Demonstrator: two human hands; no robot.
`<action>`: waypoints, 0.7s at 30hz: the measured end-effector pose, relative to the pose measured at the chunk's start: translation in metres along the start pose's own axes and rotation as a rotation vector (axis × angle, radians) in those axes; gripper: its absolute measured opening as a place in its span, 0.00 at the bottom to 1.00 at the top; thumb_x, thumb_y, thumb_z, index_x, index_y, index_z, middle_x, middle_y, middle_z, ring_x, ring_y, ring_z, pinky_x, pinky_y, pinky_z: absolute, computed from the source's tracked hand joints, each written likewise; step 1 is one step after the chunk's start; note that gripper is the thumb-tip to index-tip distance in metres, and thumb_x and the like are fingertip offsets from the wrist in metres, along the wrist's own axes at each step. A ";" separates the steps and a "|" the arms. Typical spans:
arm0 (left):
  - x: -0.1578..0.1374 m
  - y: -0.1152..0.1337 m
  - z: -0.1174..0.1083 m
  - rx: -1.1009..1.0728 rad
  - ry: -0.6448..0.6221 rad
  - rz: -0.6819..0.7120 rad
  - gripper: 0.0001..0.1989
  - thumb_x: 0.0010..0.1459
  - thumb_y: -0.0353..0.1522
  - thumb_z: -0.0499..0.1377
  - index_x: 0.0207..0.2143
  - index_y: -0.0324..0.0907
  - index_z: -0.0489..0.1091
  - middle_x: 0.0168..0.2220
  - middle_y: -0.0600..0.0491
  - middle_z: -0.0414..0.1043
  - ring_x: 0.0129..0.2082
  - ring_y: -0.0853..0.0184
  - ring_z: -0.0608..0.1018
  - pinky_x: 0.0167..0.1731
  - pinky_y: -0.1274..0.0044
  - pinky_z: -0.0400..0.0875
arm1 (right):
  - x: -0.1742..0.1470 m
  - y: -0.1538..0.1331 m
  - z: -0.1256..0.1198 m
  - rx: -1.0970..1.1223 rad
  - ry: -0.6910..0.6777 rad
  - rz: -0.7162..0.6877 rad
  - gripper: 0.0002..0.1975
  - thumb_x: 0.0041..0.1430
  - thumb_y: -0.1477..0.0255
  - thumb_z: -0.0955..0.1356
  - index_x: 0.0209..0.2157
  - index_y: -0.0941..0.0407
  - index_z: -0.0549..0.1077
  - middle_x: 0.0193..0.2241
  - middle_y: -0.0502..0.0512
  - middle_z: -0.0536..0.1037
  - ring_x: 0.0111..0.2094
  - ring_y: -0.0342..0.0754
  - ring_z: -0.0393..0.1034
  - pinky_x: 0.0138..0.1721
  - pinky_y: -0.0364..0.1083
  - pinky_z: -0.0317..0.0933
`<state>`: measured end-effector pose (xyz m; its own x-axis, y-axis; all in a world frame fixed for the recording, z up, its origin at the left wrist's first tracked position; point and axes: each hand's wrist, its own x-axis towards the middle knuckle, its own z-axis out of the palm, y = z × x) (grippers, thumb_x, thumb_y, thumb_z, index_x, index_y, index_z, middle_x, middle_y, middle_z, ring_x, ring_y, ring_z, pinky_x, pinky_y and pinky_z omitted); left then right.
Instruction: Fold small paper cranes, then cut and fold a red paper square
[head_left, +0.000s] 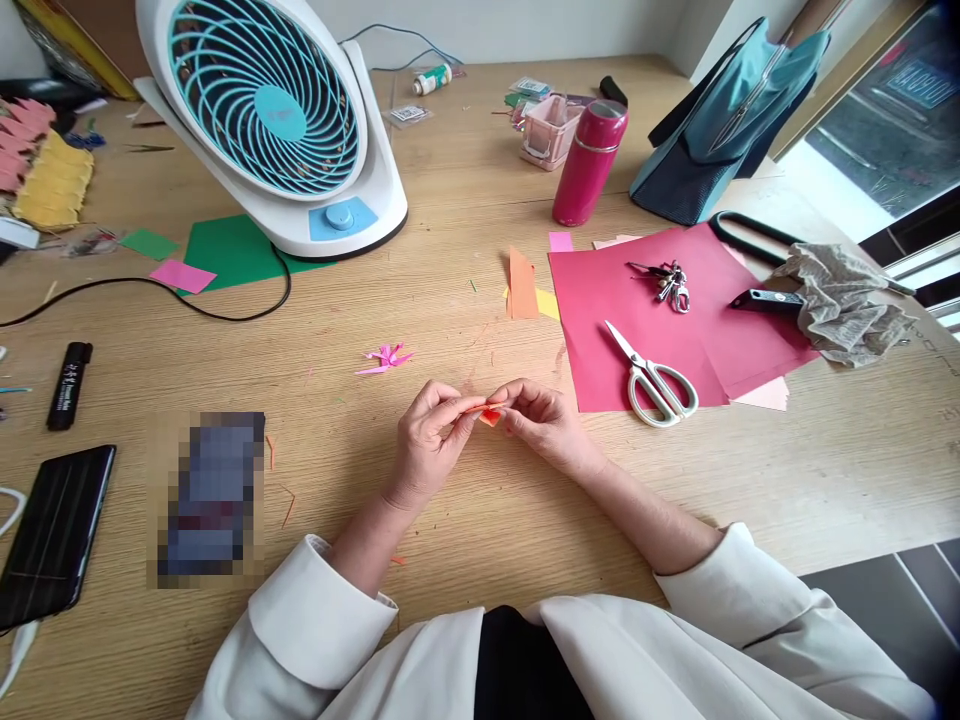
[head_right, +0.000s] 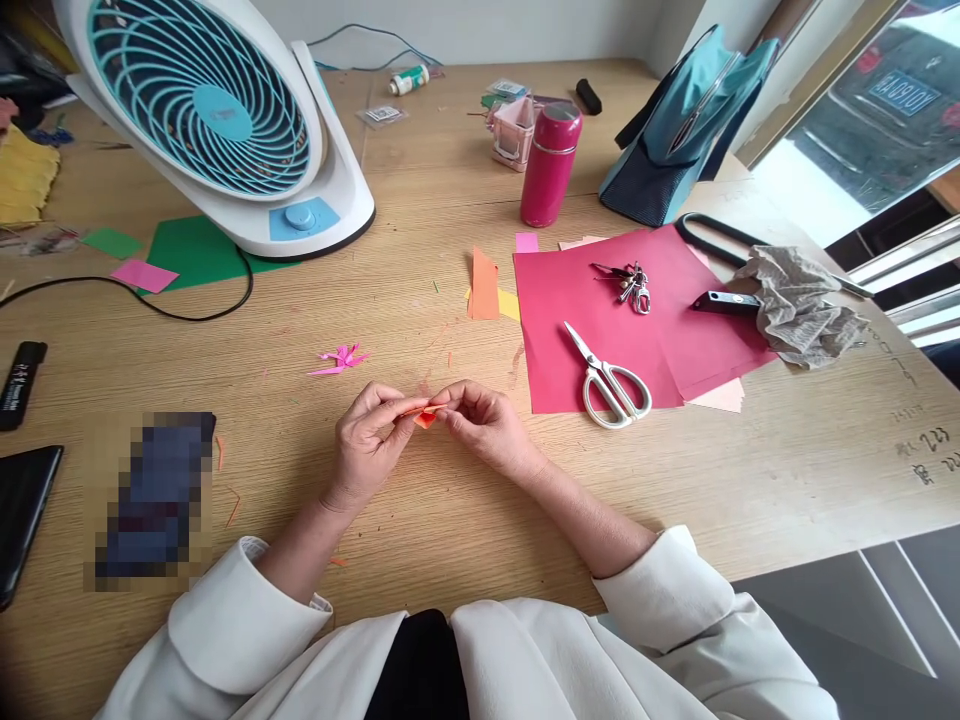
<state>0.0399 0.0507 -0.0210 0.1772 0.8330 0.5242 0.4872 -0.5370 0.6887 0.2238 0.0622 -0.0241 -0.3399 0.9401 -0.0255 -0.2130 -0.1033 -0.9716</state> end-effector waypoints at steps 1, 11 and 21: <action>0.000 0.001 0.000 0.002 0.008 -0.003 0.08 0.62 0.26 0.60 0.41 0.42 0.78 0.32 0.53 0.69 0.32 0.70 0.73 0.33 0.79 0.69 | -0.001 0.001 0.001 -0.012 0.004 -0.013 0.14 0.56 0.60 0.74 0.36 0.55 0.74 0.29 0.49 0.75 0.29 0.41 0.67 0.32 0.42 0.63; -0.005 0.016 0.003 -0.175 -0.090 -0.256 0.04 0.61 0.32 0.62 0.36 0.40 0.74 0.33 0.52 0.74 0.32 0.69 0.75 0.33 0.79 0.71 | -0.005 0.004 0.006 -0.235 0.049 -0.039 0.16 0.60 0.58 0.70 0.29 0.55 0.67 0.26 0.50 0.73 0.27 0.43 0.66 0.32 0.45 0.62; -0.006 0.012 0.002 -0.359 -0.064 -0.467 0.08 0.60 0.34 0.62 0.28 0.41 0.73 0.29 0.53 0.79 0.28 0.69 0.77 0.32 0.78 0.71 | -0.008 -0.007 0.012 -0.383 -0.008 0.051 0.15 0.59 0.59 0.71 0.32 0.57 0.69 0.24 0.49 0.71 0.25 0.42 0.62 0.27 0.43 0.55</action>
<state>0.0462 0.0401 -0.0169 0.0706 0.9924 0.1009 0.2081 -0.1136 0.9715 0.2172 0.0514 -0.0142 -0.3484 0.9343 -0.0753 0.1612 -0.0195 -0.9867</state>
